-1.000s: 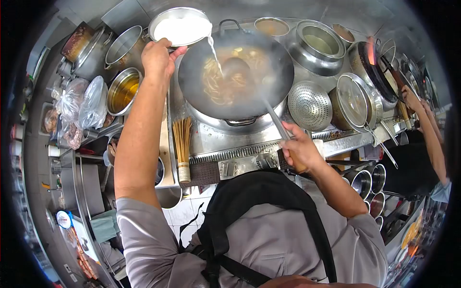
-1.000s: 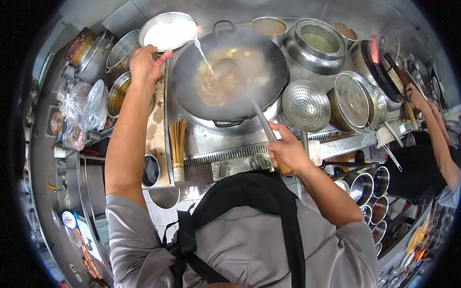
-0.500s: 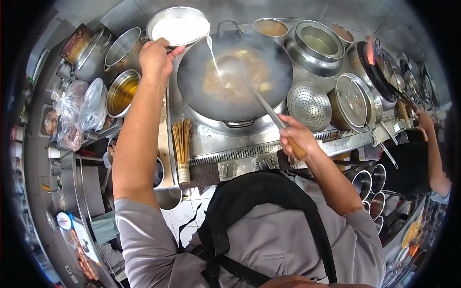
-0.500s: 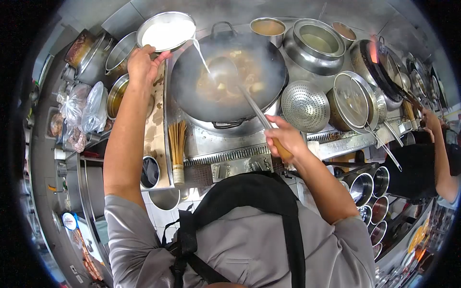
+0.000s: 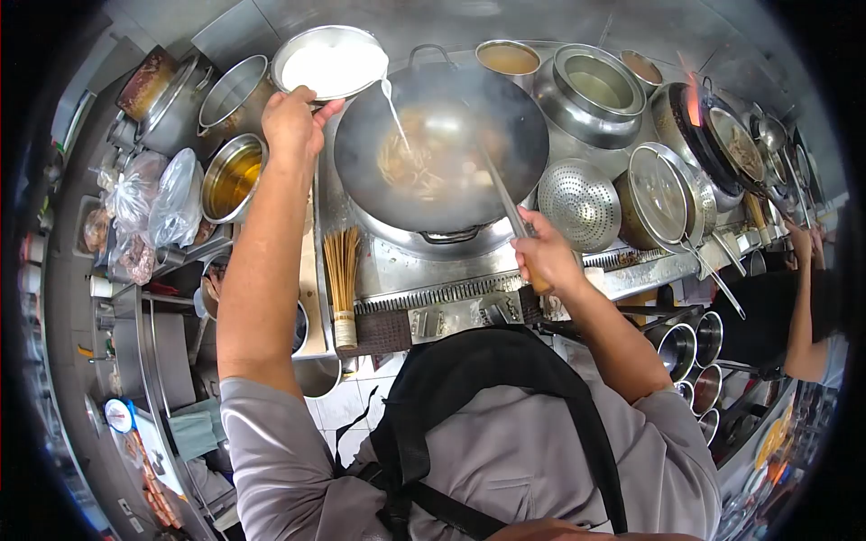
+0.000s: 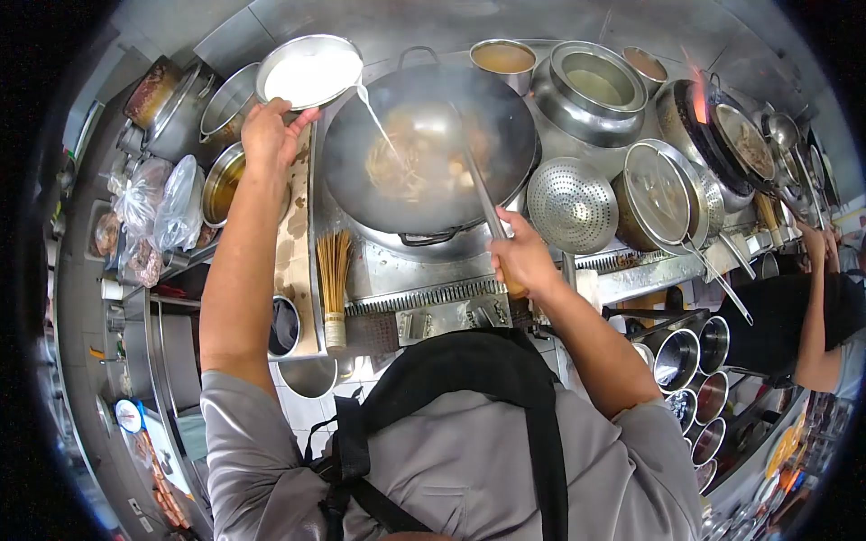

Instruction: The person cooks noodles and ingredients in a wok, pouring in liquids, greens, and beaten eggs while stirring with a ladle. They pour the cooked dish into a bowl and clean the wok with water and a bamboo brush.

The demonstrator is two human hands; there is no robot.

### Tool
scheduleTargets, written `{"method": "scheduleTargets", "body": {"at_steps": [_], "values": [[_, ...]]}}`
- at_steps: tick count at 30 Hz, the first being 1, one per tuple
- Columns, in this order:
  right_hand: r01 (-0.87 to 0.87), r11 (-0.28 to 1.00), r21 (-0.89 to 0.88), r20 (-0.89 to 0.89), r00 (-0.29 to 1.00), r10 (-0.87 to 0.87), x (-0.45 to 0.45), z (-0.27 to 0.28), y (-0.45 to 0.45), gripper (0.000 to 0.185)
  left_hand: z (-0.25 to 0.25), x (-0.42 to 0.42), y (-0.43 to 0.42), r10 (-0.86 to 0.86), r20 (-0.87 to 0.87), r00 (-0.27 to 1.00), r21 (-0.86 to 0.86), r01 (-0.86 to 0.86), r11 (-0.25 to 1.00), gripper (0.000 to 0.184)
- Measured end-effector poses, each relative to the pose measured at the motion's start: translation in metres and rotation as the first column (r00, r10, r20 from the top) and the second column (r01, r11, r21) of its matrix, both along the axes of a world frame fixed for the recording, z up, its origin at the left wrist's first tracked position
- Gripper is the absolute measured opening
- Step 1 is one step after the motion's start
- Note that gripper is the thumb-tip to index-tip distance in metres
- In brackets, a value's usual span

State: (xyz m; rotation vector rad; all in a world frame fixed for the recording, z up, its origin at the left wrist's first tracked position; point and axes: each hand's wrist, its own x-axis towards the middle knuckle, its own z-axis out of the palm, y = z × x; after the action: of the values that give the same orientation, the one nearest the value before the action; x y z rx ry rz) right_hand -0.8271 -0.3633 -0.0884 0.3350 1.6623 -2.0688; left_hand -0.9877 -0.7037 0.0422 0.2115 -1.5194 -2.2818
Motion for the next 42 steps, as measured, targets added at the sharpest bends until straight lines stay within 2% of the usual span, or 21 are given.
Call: {"method": "scheduleTargets", "body": {"at_steps": [1,3,5,6,9,11,13,15,18,19,21,23,25,26,31,34,37,38,40,41,42], "values": [[0.009,0.98,0.197,-0.139,0.99,0.019,0.004,-0.002,-0.004,0.06,-0.002,0.005,0.002,0.008,0.012,1.0,0.033,-0.008,0.999,0.02],[0.007,0.965,0.264,-0.146,0.989,0.033,0.025,0.009,0.002,0.06,-0.016,0.009,-0.006,0.019,0.025,0.999,0.066,-0.021,0.998,0.02],[-0.065,0.997,-0.034,0.076,0.995,0.067,0.039,0.019,0.014,0.06,-0.044,0.015,-0.024,-0.106,0.097,0.99,0.338,0.068,0.939,0.021],[0.025,0.953,-0.303,0.18,0.983,0.031,0.03,0.014,0.02,0.059,-0.054,0.024,-0.027,-0.109,0.056,0.992,0.325,0.085,0.942,0.024],[0.048,0.951,-0.304,0.164,0.986,0.003,-0.005,0.004,0.01,0.06,-0.086,0.053,-0.054,-0.139,0.14,0.98,0.376,0.077,0.923,0.026],[0.018,0.993,-0.118,0.054,0.998,-0.012,-0.004,0.004,-0.002,0.06,-0.109,0.08,-0.075,-0.112,0.152,0.982,0.359,0.05,0.932,0.026],[0.034,0.927,0.374,-0.187,0.982,0.04,0.013,0.004,-0.006,0.059,-0.128,0.107,-0.096,-0.068,0.18,0.981,0.348,0.001,0.937,0.026],[0.033,0.883,0.469,-0.163,0.985,0.05,0.04,0.018,-0.003,0.06,-0.154,0.13,-0.124,-0.046,0.199,0.979,0.355,-0.028,0.934,0.026],[0.0,1.0,0.005,0.08,0.997,-0.001,0.055,0.031,0.002,0.063,-0.205,0.156,-0.179,0.042,0.288,0.957,0.262,-0.121,0.957,0.033],[0.008,1.0,0.006,0.079,0.997,-0.008,0.045,0.027,0.003,0.063,-0.216,0.162,-0.192,0.059,0.326,0.943,0.222,-0.137,0.965,0.029],[0.091,0.933,-0.349,0.178,0.984,-0.029,0.013,0.01,0.002,0.057,-0.235,0.172,-0.214,0.07,0.359,0.931,0.187,-0.145,0.972,0.025],[0.071,0.964,-0.256,0.098,0.994,-0.047,0.0,0.004,-0.012,0.058,-0.254,0.18,-0.239,0.056,0.389,0.92,0.148,-0.122,0.981,0.024],[0.098,0.972,0.215,-0.138,0.988,-0.07,0.002,0.002,-0.024,0.06,-0.268,0.182,-0.258,0.007,0.427,0.904,0.207,-0.105,0.973,0.022],[0.133,0.945,0.3,-0.208,0.976,-0.072,0.015,0.005,-0.027,0.061,-0.272,0.184,-0.262,0.028,0.449,0.893,0.177,-0.119,0.977,0.02],[0.147,0.973,0.175,-0.004,0.989,-0.149,0.069,0.042,-0.04,0.054,-0.301,0.185,-0.292,-0.012,0.501,0.866,0.131,-0.062,0.989,0.015],[0.164,0.933,-0.32,0.171,0.979,-0.113,0.036,0.033,-0.036,0.054,-0.32,0.173,-0.314,-0.108,0.532,0.84,0.207,-0.005,0.978,0.013],[0.151,0.988,-0.044,0.039,0.988,-0.149,0.009,0.027,-0.056,0.056,-0.295,0.174,-0.311,-0.161,0.619,0.769,0.189,0.053,0.98,0.012],[0.156,0.987,-0.047,0.036,0.987,-0.154,0.012,0.02,-0.057,0.056,-0.286,0.177,-0.304,-0.108,0.644,0.757,0.1,0.057,0.993,0.015],[0.179,0.927,0.331,-0.208,0.972,-0.113,0.022,0.008,-0.059,0.063,-0.257,0.186,-0.279,-0.049,0.662,0.748,0.011,0.056,0.998,0.02],[0.175,0.928,0.33,-0.212,0.971,-0.108,0.038,0.008,-0.06,0.063,-0.227,0.192,-0.256,0.218,0.672,0.708,-0.414,0.115,0.903,0.025],[0.188,0.939,0.289,-0.191,0.972,-0.136,0.061,0.01,-0.06,0.06,-0.206,0.198,-0.235,0.469,0.565,0.679,-0.751,0.189,0.632,0.03]]}}
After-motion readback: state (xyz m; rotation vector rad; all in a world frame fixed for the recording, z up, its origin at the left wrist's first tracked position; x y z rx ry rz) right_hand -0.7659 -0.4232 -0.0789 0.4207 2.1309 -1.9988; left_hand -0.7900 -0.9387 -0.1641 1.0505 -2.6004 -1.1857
